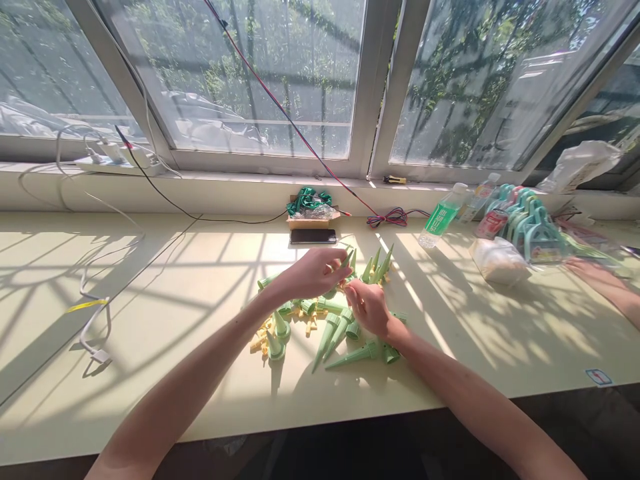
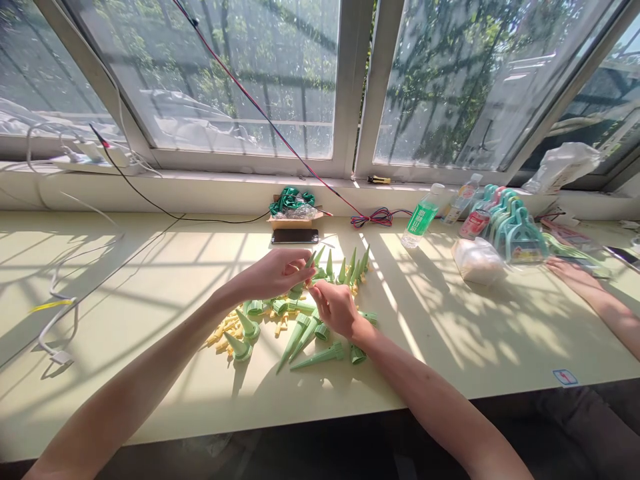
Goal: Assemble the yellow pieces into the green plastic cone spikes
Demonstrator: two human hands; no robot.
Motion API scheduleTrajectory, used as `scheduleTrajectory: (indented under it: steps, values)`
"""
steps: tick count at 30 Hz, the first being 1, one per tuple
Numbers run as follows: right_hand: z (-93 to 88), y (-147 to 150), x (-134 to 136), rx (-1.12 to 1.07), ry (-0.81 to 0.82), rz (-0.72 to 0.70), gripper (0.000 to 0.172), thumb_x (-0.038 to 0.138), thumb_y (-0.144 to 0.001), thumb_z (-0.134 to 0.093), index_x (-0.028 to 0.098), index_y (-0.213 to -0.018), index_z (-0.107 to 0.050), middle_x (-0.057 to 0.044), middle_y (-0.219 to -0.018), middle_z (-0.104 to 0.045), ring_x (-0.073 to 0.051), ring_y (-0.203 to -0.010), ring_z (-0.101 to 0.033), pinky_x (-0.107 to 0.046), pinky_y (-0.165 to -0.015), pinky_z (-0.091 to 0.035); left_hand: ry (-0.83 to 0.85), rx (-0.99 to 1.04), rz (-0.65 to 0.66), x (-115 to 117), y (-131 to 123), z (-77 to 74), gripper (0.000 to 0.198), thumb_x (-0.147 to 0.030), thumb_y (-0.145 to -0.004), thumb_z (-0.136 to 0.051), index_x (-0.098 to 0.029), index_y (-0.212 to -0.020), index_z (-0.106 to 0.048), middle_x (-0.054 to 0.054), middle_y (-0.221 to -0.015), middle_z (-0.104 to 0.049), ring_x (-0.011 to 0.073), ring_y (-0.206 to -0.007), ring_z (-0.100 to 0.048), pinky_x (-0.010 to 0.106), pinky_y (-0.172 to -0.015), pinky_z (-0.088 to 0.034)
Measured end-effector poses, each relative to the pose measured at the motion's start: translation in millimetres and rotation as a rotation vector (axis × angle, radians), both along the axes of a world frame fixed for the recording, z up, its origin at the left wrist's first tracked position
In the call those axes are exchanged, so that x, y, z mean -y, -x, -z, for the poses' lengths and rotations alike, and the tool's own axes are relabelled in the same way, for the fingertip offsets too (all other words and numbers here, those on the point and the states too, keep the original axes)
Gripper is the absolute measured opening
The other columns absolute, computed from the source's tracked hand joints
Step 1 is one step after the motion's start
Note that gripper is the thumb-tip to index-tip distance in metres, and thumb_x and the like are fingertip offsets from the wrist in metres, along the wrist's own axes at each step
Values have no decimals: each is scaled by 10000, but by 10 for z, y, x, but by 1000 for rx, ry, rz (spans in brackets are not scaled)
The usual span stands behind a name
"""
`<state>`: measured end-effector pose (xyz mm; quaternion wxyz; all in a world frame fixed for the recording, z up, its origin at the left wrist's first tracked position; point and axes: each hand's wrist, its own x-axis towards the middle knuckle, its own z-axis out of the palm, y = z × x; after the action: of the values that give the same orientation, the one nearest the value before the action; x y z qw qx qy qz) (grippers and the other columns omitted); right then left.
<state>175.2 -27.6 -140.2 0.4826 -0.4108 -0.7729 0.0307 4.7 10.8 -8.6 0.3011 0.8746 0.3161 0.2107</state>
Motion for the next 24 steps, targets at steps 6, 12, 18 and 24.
scheduleTrajectory:
  steps: [6,12,18,24]
  values:
    - [-26,15,4,-114,5,-21,80,272,-947,-534,200,-984,-535,35,-628,-565,-98,-481,-482,-241,-495,-396,-35,16,-26,-38,10,26,284,-349,-893,-520,-165,-686,-457,1,-670,-572,87,-559,-487,197,-503,-344]
    - [-53,42,2,-153,-33,-53,100,219,-924,-560,229,-1002,-500,16,-762,-631,-92,-506,-526,-228,-482,-427,-38,41,-42,-32,-1,26,300,-350,-887,-529,-164,-665,-446,-15,-627,-542,86,-546,-481,203,-491,-310]
    - [-23,35,-7,-171,-18,-38,75,230,-932,-564,218,-991,-518,-4,-748,-650,-119,-552,-557,-261,-535,-473,-34,50,-37,-25,-4,26,291,-331,-880,-535,-167,-661,-435,-23,-629,-523,76,-540,-443,198,-490,-312]
    - [57,15,-36,-169,1,-33,92,212,-923,-573,234,-1003,-533,-26,-812,-677,-146,-641,-621,-281,-593,-520,-23,52,-26,-16,-4,16,263,-329,-876,-536,-162,-680,-481,-13,-658,-535,78,-548,-461,190,-488,-335]
